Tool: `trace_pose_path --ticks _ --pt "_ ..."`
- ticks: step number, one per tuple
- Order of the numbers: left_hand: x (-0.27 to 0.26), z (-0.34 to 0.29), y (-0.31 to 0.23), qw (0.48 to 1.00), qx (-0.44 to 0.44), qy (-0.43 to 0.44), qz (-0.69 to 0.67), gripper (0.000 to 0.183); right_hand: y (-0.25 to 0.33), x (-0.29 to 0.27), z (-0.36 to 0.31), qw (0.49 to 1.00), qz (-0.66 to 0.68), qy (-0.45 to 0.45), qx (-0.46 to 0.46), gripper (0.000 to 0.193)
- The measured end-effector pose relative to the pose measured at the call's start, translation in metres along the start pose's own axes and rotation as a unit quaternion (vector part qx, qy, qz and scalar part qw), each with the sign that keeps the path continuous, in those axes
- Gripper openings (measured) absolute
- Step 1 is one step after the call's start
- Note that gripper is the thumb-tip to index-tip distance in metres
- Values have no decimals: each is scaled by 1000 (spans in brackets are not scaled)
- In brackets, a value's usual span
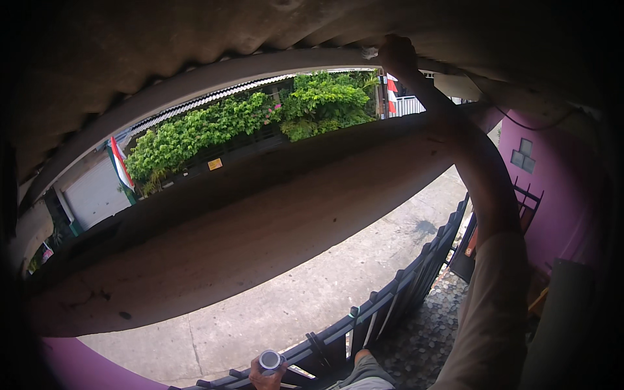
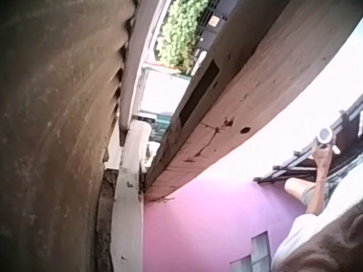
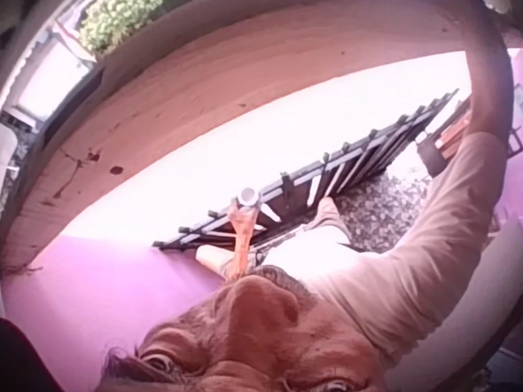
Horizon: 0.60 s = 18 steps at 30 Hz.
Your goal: The person paints the wooden eaves under a roof by dipping a brush into a paint can and applying the paint along the beam.
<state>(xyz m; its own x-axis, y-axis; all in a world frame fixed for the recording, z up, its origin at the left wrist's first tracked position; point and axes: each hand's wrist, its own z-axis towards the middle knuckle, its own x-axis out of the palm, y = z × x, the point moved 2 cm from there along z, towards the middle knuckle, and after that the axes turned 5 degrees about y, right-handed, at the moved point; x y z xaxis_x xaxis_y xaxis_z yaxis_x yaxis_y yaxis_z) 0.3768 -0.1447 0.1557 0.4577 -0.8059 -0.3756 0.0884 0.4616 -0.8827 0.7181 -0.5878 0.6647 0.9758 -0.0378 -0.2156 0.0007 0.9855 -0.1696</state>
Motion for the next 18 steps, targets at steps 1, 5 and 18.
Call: trace_pose_path --ticks 1,5,18 --pt "1 1 -3 999 -9 15 -38 48 3 -2 0 999 2 -2 -36 16" --pt "12 2 18 1000 10 17 15 49 44 -3 -4 983 152 -29 -97 14" --pt "28 0 32 998 20 -8 67 52 16 -2 -4 982 163 92 34 14"
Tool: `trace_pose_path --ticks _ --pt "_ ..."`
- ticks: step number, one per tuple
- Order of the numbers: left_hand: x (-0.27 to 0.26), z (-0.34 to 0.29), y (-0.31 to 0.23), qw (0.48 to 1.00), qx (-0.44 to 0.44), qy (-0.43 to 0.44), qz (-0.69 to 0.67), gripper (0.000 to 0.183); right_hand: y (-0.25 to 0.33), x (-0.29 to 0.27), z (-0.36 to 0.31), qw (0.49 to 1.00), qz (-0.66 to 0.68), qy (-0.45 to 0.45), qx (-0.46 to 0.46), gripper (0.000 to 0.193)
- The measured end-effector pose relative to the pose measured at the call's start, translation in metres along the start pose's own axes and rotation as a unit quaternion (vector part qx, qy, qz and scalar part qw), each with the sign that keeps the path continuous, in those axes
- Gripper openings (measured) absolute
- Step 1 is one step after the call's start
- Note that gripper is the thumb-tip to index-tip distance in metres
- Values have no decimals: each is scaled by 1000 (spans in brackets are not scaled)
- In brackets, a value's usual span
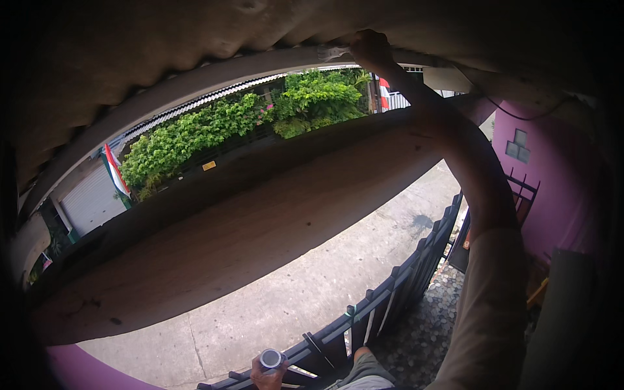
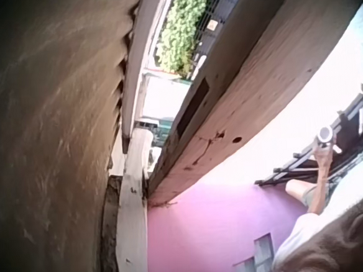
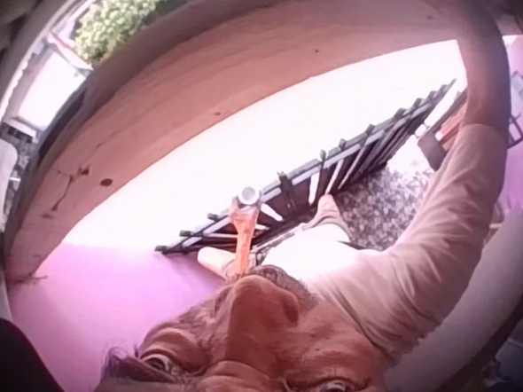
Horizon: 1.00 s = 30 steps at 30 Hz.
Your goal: The person paints the wooden eaves under a roof by dipping a brush into a paint can and applying the paint along the beam.
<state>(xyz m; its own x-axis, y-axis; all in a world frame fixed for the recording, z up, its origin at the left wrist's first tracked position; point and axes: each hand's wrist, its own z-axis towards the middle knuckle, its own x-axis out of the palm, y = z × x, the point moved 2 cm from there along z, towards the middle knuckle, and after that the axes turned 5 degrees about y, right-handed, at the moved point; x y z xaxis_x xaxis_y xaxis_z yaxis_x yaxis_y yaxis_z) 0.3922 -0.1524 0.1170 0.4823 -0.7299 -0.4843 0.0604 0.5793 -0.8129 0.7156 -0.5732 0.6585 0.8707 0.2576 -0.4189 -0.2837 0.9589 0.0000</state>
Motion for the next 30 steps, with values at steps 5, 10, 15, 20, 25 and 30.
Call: trace_pose_path --ticks 5,10,15,20,25,30 --pt "5 0 1 1000 -5 9 7 51 -45 -8 6 973 -221 -51 -30 12" --pt "7 -6 27 999 -12 -27 15 51 47 3 -7 984 38 -92 -148 10" --pt "-1 -8 15 999 -14 11 37 57 137 -28 -24 962 181 18 -206 22" --pt "0 -15 25 998 -15 16 -59 60 168 -81 -72 952 298 -26 -72 22" --pt "-20 -37 43 998 6 -64 19 56 154 -87 -163 906 393 -138 70 31" --pt "-36 -30 -5 996 -23 43 -75 55 54 -112 -379 929 256 -205 169 32"
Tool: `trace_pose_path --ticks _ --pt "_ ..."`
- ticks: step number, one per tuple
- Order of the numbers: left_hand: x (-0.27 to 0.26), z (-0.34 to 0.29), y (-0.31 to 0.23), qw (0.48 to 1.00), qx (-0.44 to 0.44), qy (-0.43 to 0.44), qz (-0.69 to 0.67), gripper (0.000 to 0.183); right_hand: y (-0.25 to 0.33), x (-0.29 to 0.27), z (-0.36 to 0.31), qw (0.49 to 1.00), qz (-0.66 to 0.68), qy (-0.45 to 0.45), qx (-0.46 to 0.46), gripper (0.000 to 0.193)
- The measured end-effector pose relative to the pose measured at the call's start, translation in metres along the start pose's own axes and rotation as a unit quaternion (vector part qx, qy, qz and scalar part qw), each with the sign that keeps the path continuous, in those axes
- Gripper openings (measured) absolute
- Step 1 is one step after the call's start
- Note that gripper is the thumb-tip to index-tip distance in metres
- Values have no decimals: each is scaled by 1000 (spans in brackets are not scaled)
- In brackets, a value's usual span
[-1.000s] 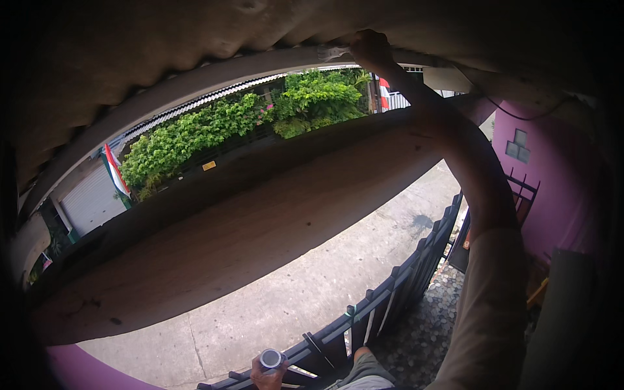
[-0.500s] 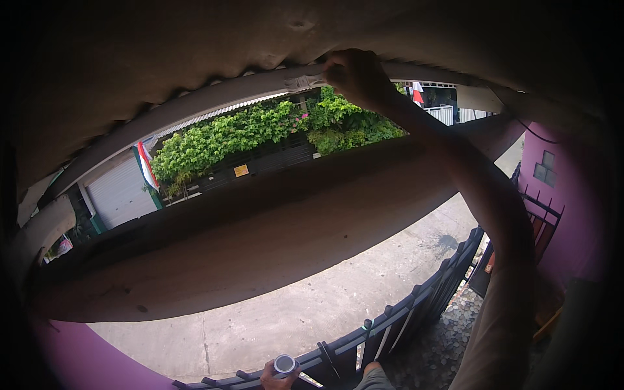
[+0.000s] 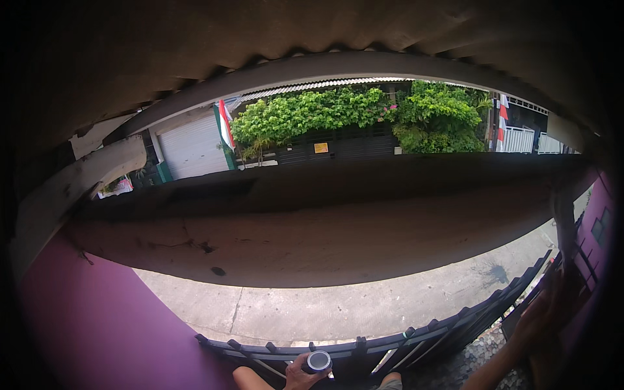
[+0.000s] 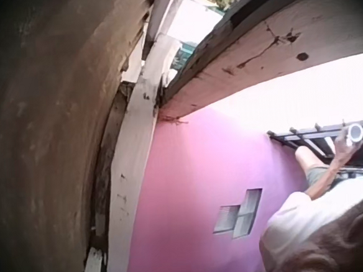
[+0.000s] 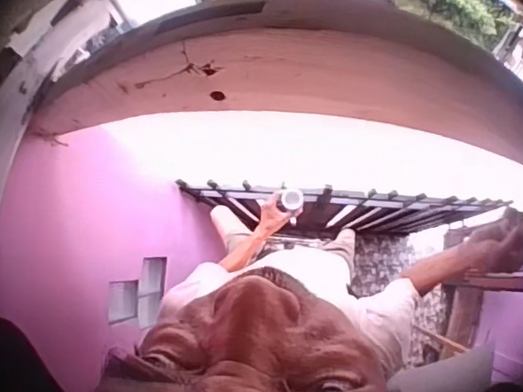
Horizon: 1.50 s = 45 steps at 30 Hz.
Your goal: The person paints the wooden eaves under a roof by dipping a brush into a paint can and applying the paint along the beam.
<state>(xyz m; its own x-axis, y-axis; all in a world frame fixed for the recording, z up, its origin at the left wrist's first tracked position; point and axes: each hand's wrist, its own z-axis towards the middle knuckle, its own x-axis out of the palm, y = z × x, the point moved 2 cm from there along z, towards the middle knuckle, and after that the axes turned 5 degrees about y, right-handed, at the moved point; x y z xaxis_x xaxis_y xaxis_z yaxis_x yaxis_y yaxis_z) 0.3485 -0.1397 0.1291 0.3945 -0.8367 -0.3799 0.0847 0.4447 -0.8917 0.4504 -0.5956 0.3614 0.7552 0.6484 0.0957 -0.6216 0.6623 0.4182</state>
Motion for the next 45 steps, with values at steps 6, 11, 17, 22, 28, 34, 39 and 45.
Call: trace_pose_path --ticks 6,11,17,22,28,34,39,45 --pt "-2 -5 22 998 -22 48 18 55 -27 -18 -181 804 443 111 381 24" --pt "0 -8 43 998 -26 63 17 57 17 34 -250 687 365 277 564 22" --pt "-3 -9 33 997 -11 59 44 56 34 71 -276 631 309 392 593 21" --pt "-3 -7 23 997 -15 61 44 58 33 86 -295 630 336 388 583 18" --pt "0 -13 34 998 3 47 41 60 42 98 -301 636 388 388 542 20" --pt "0 -33 32 999 -12 9 42 59 47 99 -310 625 356 483 499 19" --pt "-7 -45 32 999 0 -15 32 57 57 106 -308 626 359 510 469 18" --pt "-14 -58 21 998 -9 -53 39 60 69 106 -292 666 339 546 380 19"
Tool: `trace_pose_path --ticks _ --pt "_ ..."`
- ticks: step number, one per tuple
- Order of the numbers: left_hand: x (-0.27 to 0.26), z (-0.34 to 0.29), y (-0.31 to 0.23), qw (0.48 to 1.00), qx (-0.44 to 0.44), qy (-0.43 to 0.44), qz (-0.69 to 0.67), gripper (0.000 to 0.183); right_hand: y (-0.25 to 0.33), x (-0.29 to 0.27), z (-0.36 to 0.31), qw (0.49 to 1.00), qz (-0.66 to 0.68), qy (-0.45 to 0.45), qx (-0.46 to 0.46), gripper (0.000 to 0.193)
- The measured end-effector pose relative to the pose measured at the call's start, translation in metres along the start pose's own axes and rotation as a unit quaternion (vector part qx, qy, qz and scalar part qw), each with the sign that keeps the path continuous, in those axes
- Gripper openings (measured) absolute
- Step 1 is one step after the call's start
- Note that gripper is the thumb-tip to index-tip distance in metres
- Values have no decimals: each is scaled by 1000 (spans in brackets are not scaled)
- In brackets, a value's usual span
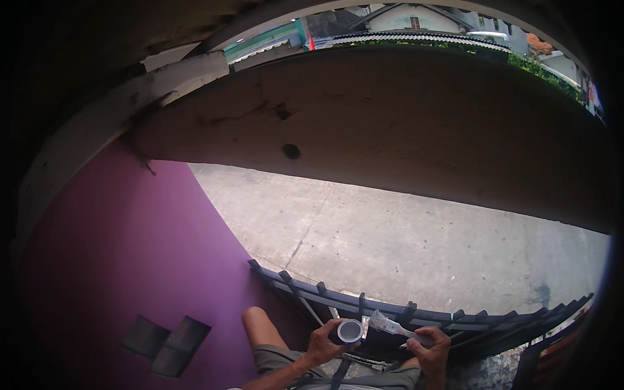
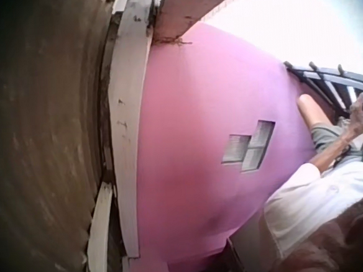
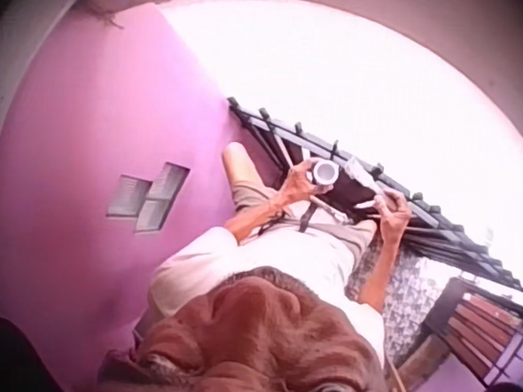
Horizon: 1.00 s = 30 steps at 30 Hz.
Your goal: The person paints the wooden eaves under a roof by dipping a brush into a paint can and applying the paint along the beam.
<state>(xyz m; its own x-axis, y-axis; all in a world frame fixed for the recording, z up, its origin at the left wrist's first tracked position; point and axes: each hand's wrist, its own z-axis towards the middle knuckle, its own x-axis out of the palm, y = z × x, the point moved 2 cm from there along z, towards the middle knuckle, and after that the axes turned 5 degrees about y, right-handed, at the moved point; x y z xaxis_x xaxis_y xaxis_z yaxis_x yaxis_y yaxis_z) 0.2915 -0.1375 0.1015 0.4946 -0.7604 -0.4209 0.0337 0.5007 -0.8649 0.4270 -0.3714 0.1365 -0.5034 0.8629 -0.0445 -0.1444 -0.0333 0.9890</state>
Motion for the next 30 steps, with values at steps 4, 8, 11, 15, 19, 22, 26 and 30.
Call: trace_pose_path --ticks 4,8,11,15,19,22,26,30 --pt "8 -8 9 1000 13 17 -1 57 -19 -5 -10 1000 10 -9 24 19" --pt "14 -12 14 999 1 35 5 57 -18 -2 -16 997 44 -60 33 17" --pt "16 -10 18 998 5 57 -2 59 -19 -5 -23 991 92 -95 25 15" --pt "24 -8 21 997 5 80 -2 58 -29 -18 -46 983 116 -130 59 15" --pt "30 -9 29 995 -5 96 13 60 -41 -28 -63 979 104 -151 86 13" --pt "37 -6 24 996 -16 89 3 54 -57 -33 -70 973 140 -157 92 15" --pt "40 -1 3 997 1 73 3 55 -65 -32 -69 972 149 -149 103 16" --pt "43 5 -6 998 8 61 -20 54 -56 -28 -63 973 150 -137 107 16"
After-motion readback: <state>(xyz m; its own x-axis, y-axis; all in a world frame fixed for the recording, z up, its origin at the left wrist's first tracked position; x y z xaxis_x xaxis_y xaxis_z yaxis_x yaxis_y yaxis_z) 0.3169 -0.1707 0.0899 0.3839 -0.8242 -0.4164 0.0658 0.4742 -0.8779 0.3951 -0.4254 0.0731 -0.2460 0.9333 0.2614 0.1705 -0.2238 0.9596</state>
